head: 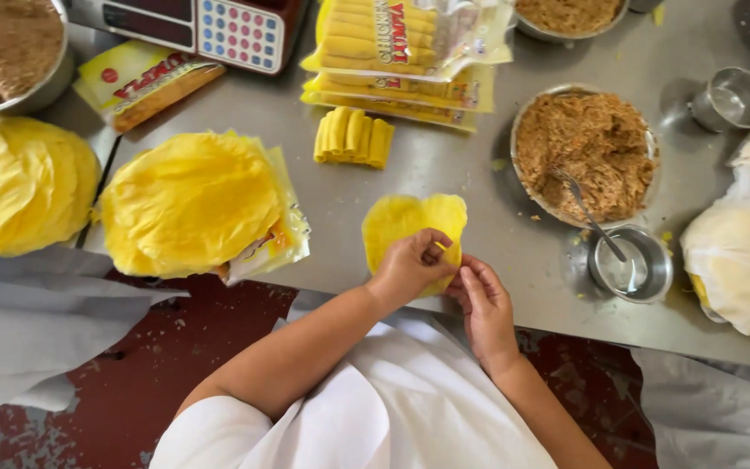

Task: Manually portioning meat filling onto wrappers and rolling them into lumpia rolls on a production line.

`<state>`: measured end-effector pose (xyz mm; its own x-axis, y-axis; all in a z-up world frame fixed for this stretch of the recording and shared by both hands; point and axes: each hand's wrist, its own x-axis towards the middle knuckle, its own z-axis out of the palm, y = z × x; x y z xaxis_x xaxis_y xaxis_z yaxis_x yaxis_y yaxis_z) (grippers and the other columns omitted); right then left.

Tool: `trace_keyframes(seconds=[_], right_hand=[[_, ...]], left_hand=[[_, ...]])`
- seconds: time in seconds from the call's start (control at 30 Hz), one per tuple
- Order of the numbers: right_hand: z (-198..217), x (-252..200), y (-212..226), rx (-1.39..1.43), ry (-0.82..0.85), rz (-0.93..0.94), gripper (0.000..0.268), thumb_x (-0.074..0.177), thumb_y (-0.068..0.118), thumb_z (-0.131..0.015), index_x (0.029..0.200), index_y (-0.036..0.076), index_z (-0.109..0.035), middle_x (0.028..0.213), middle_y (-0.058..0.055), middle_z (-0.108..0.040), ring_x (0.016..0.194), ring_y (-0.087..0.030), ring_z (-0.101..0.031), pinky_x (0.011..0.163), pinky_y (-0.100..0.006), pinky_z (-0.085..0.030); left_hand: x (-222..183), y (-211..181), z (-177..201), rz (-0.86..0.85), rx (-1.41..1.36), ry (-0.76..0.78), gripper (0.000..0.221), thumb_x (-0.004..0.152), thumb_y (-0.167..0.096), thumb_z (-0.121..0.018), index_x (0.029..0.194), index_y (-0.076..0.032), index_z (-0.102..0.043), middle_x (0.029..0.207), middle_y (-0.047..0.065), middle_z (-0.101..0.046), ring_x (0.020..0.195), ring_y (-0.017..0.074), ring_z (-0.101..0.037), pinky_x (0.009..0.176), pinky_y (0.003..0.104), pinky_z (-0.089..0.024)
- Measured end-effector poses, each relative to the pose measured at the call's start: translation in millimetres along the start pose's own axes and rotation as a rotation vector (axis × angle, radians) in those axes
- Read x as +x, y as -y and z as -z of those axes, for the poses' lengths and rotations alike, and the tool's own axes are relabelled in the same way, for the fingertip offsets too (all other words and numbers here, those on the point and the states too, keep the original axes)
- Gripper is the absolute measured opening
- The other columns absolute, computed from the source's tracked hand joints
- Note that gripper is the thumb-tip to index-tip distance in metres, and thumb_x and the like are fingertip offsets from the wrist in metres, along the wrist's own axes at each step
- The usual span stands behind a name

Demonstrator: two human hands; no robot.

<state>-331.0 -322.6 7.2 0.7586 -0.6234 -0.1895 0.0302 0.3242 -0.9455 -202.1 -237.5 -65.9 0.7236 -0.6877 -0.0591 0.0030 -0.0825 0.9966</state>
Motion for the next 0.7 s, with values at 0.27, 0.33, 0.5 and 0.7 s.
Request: trace_keyframes(seconds=[0.27, 0.33, 0.5, 0.7], right_hand=[[29, 7, -4, -0.266, -0.033, 0.058, 0.017, 0.103, 0.006, -0.067, 0.117, 0.004, -0.076, 0.091, -0.007, -0.074, 0.078, -0.012, -0.065, 0.073, -0.030, -0.061], [37, 7, 4, -0.385, -0.040, 0.104, 0.017, 0.102, 0.006, -0.067, 0.116, 0.005, -0.078, 0.092, -0.006, -0.075, 0.078, -0.010, -0.063, 0.074, -0.030, -0.060], [49, 8, -10, -0.684, 0.051, 0.273, 0.020, 0.102, 0.004, -0.064, 0.113, 0.006, -0.080, 0.084, -0.012, -0.073, 0.059, -0.018, -0.069, 0.056, -0.032, -0.061], [56, 0, 2, -0.617, 0.060, 0.121, 0.022, 0.100, 0.003, -0.061, 0.108, 0.008, -0.080, 0.084, -0.007, -0.075, 0.067, -0.014, -0.069, 0.066, -0.033, -0.063]], left_hand=[[-11, -14, 7, 0.011, 0.228, 0.075, 0.040, 0.071, -0.025, -0.092, 0.103, -0.018, -0.070, 0.073, -0.004, -0.069, 0.066, 0.0136, -0.068, 0.066, 0.029, -0.056], [-11, -26, 29, 0.026, 0.225, 0.082, 0.037, 0.072, -0.023, -0.091, 0.103, -0.014, -0.072, 0.077, 0.002, -0.069, 0.070, 0.0187, -0.068, 0.069, 0.033, -0.057], [-14, -84, 53, -0.107, 0.600, 0.177, 0.045, 0.080, -0.026, -0.088, 0.121, -0.012, -0.077, 0.107, 0.014, -0.071, 0.102, 0.0332, -0.071, 0.087, 0.040, -0.061], [19, -17, 37, -0.272, 0.615, 0.146, 0.030, 0.091, -0.021, -0.076, 0.118, -0.009, -0.077, 0.103, 0.015, -0.075, 0.101, 0.0379, -0.072, 0.089, 0.046, -0.061]])
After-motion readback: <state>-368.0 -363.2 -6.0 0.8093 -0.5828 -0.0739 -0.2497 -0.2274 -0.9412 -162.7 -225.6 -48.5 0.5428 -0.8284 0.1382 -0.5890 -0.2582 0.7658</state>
